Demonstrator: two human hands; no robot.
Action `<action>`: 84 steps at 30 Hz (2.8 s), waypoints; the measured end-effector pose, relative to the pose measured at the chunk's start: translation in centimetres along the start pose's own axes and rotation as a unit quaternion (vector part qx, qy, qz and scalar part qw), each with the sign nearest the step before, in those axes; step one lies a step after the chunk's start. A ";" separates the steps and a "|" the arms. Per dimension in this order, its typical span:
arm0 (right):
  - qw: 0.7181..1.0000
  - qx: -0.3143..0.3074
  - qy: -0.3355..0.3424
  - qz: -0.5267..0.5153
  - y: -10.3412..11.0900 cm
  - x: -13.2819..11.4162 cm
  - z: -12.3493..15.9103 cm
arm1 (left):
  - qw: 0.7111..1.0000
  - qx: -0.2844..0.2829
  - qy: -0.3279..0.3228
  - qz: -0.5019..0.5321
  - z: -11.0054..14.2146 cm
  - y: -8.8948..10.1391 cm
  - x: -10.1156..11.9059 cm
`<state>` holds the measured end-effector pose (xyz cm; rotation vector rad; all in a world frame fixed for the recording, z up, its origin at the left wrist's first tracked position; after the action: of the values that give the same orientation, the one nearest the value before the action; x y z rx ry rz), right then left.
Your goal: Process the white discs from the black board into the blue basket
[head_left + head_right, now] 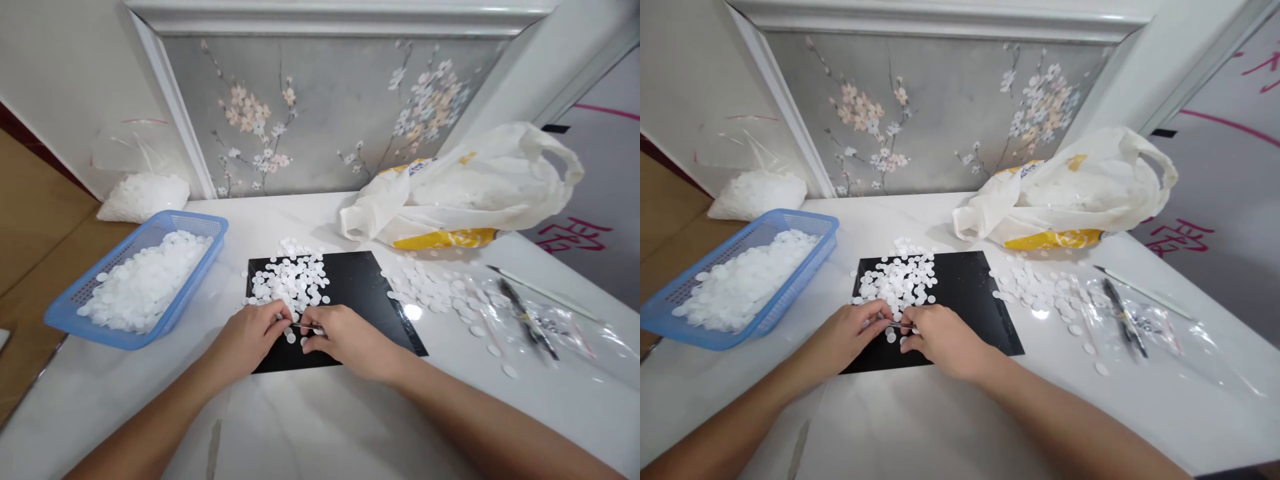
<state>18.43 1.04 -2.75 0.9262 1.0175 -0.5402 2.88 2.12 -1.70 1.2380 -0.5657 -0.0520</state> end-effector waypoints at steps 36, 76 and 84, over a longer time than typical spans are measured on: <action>0.984 0.094 0.141 -0.059 1.9 -0.4 1.3 | 0.830 -0.084 0.122 0.537 0.5 -1.1 1.4; 0.973 0.178 0.037 -0.140 3.4 1.7 0.0 | 0.797 -0.009 0.133 0.589 -0.4 -0.6 -0.7; 0.987 0.150 0.036 -0.037 2.2 1.4 -0.6 | 0.848 0.020 0.143 0.510 -0.7 -0.2 -1.8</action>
<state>20.44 2.78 -3.22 1.1846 1.0558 -0.7419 1.69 3.28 -2.71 0.8274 -0.8975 1.0324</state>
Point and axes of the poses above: each hand's wrist, its own z-axis away from the middle knuckle, its own y-axis out of the back of the hand, x = y × z, the point moved 4 cm from there along -z, towards the middle knuckle, and after that the axes turned 15 degrees about -z, right-handed, at the moved point
